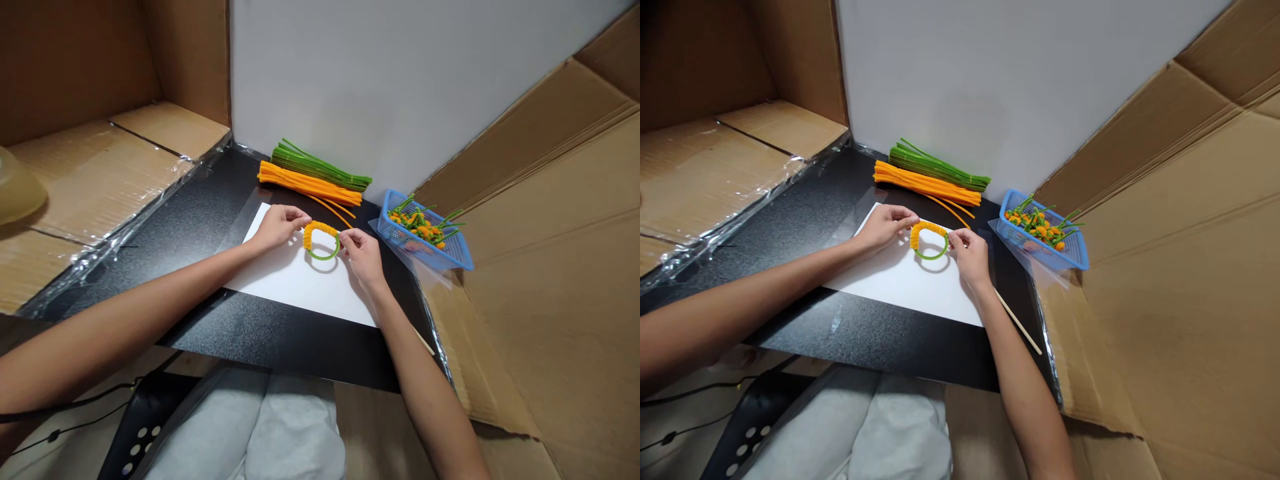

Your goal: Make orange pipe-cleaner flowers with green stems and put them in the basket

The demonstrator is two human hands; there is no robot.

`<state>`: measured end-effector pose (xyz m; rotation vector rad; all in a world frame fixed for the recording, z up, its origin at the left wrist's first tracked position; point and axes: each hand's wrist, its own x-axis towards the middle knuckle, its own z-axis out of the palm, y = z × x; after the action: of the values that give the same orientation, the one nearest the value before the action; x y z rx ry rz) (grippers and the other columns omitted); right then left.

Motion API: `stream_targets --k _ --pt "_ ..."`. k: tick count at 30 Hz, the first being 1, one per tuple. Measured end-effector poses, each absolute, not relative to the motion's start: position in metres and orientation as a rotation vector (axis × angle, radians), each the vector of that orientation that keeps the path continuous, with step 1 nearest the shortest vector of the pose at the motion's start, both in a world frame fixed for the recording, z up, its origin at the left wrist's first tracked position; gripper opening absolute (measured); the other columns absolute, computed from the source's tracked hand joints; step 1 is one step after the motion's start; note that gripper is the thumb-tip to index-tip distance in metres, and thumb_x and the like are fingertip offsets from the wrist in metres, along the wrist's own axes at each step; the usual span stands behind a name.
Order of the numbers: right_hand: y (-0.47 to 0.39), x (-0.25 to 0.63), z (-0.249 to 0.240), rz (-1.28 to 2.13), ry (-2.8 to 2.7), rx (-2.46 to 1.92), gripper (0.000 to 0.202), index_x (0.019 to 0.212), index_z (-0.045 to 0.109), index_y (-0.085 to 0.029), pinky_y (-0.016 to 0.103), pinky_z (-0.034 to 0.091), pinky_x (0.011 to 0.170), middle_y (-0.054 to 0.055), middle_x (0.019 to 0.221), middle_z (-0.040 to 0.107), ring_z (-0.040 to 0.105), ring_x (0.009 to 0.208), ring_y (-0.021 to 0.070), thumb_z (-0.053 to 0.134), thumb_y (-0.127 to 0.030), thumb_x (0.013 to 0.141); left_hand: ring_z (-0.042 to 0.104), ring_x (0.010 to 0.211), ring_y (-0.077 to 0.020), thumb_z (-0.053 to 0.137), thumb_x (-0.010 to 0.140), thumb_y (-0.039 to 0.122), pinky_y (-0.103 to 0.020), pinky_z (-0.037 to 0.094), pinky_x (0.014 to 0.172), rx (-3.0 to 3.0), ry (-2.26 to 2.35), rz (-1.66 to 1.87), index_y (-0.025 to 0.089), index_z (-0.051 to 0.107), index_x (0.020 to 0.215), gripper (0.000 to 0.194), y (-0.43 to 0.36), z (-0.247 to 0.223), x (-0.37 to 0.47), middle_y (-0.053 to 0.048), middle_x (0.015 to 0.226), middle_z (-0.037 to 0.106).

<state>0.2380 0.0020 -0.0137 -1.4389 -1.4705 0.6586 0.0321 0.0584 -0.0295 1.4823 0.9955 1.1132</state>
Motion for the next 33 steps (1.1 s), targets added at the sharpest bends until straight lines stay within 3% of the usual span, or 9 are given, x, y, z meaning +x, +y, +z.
stream_targets --k 7,13,20,25,28,33 --pt "0.005 0.246 -0.013 0.606 -1.456 -1.453 0.025 0.073 0.066 -0.017 0.027 0.043 0.061 0.001 0.068 0.064 0.056 0.063 0.0138 0.063 -0.041 0.080 0.062 0.063 -0.0150 0.072 0.076 0.051 -0.023 0.045 0.052 1.510 1.015 1.169 0.014 0.072 0.077 0.037 0.068 -0.029 0.026 -0.009 0.075 0.074" --pt "0.011 0.259 -0.022 0.520 -1.372 -1.543 0.028 0.074 0.066 -0.017 0.026 0.043 0.057 0.002 0.067 0.064 0.057 0.060 0.0145 0.062 -0.044 0.080 0.064 0.069 -0.0158 0.063 0.084 0.032 -0.026 0.049 0.064 1.454 1.312 1.359 0.015 0.071 0.081 0.019 0.092 -0.030 0.003 -0.007 0.079 0.075" --pt "0.004 0.247 -0.024 0.268 -1.576 -1.634 0.024 0.077 0.067 -0.017 0.030 0.045 0.065 0.006 0.072 0.069 0.061 0.065 0.0183 0.056 -0.037 0.086 0.061 0.093 -0.0236 0.055 0.092 0.031 -0.035 0.045 0.083 2.247 1.424 1.227 0.018 0.071 0.097 0.022 0.066 -0.019 0.006 -0.009 0.098 0.073" --pt "-0.001 0.239 -0.021 0.242 -1.631 -1.596 0.023 0.080 0.066 -0.019 0.032 0.047 0.068 0.007 0.079 0.071 0.064 0.071 0.0205 0.054 -0.036 0.089 0.061 0.084 -0.0237 0.060 0.089 0.047 -0.032 0.044 0.073 2.510 1.144 0.849 0.018 0.074 0.088 0.033 0.053 -0.019 0.020 -0.009 0.088 0.070" --pt "0.000 0.239 -0.023 0.323 -1.598 -1.543 0.024 0.084 0.065 -0.019 0.031 0.049 0.067 0.006 0.079 0.070 0.065 0.071 0.0195 0.052 -0.038 0.091 0.062 0.079 -0.0220 0.065 0.084 0.040 -0.030 0.042 0.066 2.507 1.068 0.759 0.018 0.075 0.087 0.024 0.053 -0.023 0.022 -0.008 0.086 0.070" --pt "0.000 0.236 -0.026 0.524 -1.596 -1.445 0.022 0.094 0.067 -0.018 0.029 0.051 0.065 0.005 0.084 0.071 0.066 0.070 0.0181 0.056 -0.037 0.088 0.063 0.074 -0.0215 0.055 0.088 0.029 -0.029 0.040 0.062 2.434 1.173 0.775 0.019 0.074 0.095 0.023 0.053 -0.025 0.020 -0.007 0.084 0.072"
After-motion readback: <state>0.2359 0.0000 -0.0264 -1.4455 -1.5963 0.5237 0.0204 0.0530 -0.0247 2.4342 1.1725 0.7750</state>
